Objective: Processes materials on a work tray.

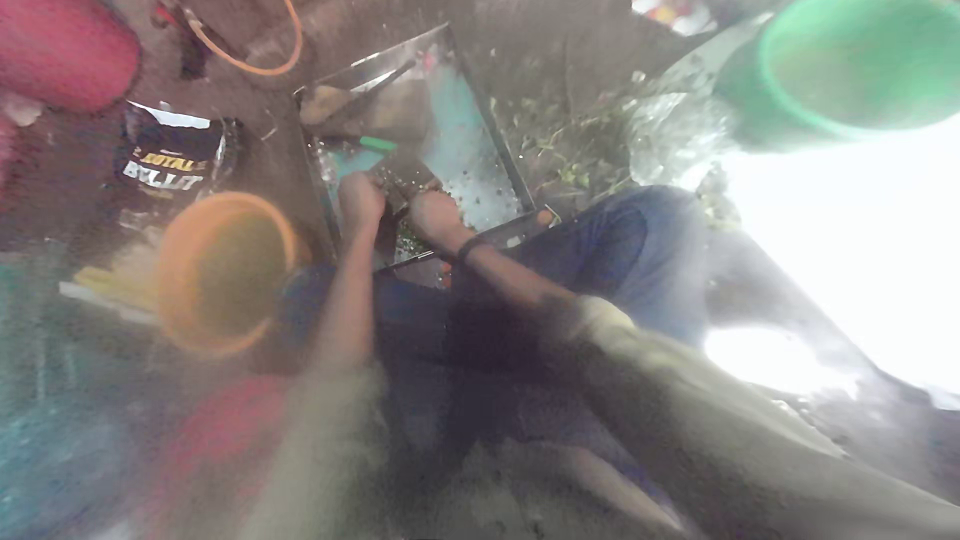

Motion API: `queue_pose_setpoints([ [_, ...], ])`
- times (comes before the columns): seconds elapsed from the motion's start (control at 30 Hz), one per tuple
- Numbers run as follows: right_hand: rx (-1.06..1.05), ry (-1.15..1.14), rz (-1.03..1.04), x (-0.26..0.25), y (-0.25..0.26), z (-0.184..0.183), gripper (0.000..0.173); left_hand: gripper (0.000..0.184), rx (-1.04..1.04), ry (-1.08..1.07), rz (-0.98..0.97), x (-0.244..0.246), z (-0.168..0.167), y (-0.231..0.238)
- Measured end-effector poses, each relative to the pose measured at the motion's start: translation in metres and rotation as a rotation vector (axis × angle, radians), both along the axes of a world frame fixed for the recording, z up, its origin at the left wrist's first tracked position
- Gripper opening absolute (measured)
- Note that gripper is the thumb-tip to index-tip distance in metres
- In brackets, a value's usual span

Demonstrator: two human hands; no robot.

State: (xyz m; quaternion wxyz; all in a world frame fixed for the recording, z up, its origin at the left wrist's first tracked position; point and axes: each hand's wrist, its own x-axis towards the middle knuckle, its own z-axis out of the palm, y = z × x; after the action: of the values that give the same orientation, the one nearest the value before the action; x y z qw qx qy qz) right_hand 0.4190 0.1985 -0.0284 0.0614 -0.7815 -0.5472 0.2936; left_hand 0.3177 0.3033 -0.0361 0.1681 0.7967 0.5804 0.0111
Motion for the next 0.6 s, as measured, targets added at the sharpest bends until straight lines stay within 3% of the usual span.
queue_pose_setpoints([
  [0.4,0.018,0.030,0.062,-0.011,0.031,-0.005,0.022,0.019,0.029,0.037,0.054,0.003,0.004,-0.006],
  [0.6,-0.002,0.004,0.015,-0.017,0.004,-0.015,0.028,0.018,0.023,0.024,0.082,0.005,-0.006,0.001],
])
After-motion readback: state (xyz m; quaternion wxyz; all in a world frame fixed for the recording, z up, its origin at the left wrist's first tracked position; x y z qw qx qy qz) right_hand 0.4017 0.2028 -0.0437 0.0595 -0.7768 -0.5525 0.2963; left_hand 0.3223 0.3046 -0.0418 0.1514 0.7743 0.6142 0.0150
